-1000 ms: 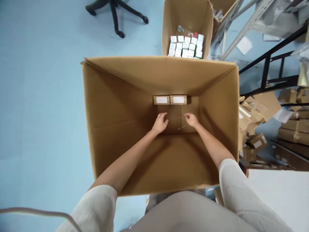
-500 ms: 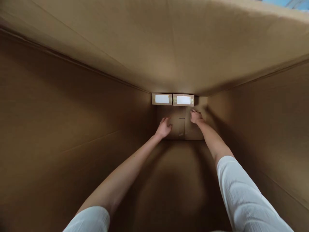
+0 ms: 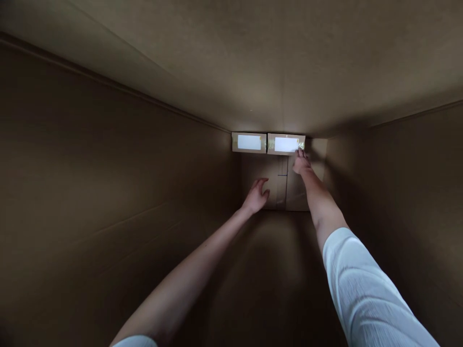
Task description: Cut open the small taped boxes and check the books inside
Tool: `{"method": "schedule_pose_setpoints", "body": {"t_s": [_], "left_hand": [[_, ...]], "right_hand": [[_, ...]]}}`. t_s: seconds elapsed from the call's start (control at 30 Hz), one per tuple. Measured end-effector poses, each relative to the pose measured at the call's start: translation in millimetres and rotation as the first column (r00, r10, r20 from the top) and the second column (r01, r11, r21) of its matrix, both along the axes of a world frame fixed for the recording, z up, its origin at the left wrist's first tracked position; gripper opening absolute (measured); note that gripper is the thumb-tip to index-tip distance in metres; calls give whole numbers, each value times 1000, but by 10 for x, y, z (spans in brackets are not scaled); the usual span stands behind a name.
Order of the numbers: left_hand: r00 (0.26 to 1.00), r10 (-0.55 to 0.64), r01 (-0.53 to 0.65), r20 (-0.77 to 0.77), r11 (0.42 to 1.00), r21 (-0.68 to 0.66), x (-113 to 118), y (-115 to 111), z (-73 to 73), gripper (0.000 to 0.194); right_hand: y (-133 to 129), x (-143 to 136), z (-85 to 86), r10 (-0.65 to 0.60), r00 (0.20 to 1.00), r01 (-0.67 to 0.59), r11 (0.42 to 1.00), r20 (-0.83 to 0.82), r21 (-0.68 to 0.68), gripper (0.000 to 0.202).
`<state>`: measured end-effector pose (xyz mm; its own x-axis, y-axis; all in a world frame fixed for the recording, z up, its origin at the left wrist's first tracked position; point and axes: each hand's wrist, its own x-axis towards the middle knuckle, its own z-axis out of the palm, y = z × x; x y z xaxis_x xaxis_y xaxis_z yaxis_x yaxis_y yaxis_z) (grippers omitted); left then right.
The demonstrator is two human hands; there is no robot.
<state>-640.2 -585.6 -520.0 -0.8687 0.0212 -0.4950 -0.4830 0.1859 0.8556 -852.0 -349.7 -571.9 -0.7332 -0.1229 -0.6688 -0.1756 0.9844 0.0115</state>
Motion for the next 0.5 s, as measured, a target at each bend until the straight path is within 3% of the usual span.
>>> {"method": "schedule_pose_setpoints", "body": {"t_s": [0.23, 0.5], "left_hand": [[1000, 10, -10, 15, 1000, -2, 21, -38, -27, 52], [1000, 12, -12, 22, 1000, -19, 105, -58, -89, 52]], "right_hand": [[-35, 107, 94, -29, 996, 28, 1000, -80, -6, 115], [-169, -117, 124, -103, 994, 105, 992, -34, 74, 124]]}}
